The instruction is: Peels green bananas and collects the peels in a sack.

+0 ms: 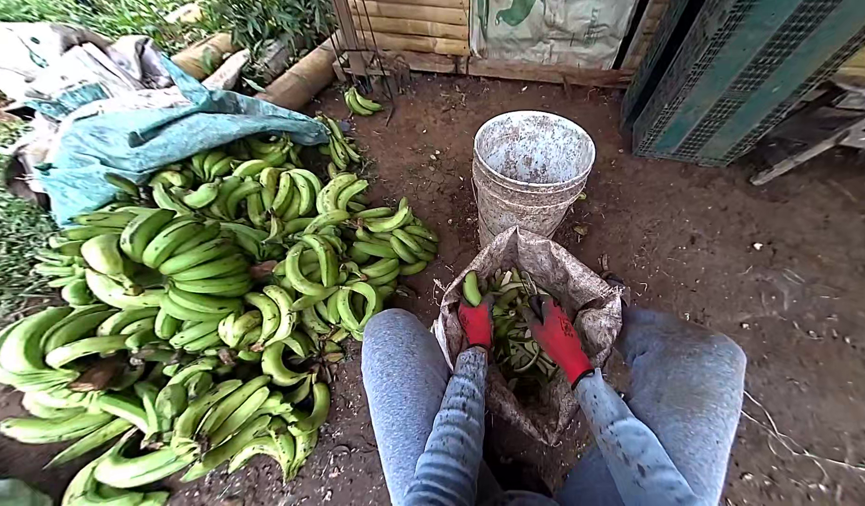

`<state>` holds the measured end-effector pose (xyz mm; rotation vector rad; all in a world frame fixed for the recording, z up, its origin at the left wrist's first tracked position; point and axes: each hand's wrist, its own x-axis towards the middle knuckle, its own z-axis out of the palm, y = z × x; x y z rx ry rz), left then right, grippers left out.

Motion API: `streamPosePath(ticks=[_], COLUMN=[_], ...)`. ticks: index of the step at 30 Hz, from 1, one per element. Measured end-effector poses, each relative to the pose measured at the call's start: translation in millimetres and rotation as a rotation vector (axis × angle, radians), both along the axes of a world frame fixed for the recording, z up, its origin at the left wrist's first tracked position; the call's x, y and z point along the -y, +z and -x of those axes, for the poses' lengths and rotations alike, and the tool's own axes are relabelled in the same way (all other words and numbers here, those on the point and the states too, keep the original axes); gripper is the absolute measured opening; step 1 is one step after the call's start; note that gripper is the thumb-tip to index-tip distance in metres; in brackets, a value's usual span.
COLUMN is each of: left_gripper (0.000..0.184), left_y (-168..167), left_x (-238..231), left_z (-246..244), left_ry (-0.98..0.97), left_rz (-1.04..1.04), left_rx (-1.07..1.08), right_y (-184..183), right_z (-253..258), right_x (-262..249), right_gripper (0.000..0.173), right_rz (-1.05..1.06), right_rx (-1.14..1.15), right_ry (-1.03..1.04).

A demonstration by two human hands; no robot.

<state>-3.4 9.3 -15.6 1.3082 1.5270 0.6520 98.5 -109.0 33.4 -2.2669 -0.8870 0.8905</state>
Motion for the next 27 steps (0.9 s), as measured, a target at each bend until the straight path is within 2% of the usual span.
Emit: streamPosePath(ticks=[2,5,10,12,16,18,20,21,23,25,27], left_gripper=[0.056,0.041,0.040,0.038,0.038,0.047,0.051,0.050,0.049,0.050,0.047], left_y=[-2,-13,-11,-16,-5,15,19,13,4,8,14], left_x=[-4,-4,-2,3,22,8,-20,-37,-62,-71,-66], left_z=[-1,-4,-2,-3,-11,-18,-19,-16,-4,4,5], left_ry=[0.015,0.005,-0.030,-0.056,-0.149,-0.321,-0.560,-0.618,-0.528,-0.365,-0.293], left_rz=[0.049,0.154,0.120,0.140,0.135,0.045,-0.045,-0.093,-0.109,-0.029,0.027], left_rx=[0.172,0.449,0.432,0.471,0.593,0.399,0.007,-0.171,-0.408,-0.411,-0.251], right_y=[-3,-19,-15,-18,-35,-44,-44,-39,-27,-21,-32], right_z=[17,42,43,41,39,36,31,30,32,44,67], right_x=[5,8,6,6,6,7,10,10,11,15,20], right_gripper=[0.049,0.051,0.049,0.053,0.062,0.057,0.053,0.052,0.050,0.049,0.048], right_rz=[-0.054,0.034,0.034,0.065,0.307,0.365,0.333,0.287,0.219,0.234,0.237], right_rx=[-0.063,-0.137,-0.112,-0.108,-0.042,-0.029,-0.060,-0.079,-0.097,-0.151,-0.316], right_ry=[0.023,0.075,0.069,0.085,0.125,0.099,0.065,0.055,0.102,0.271,0.484])
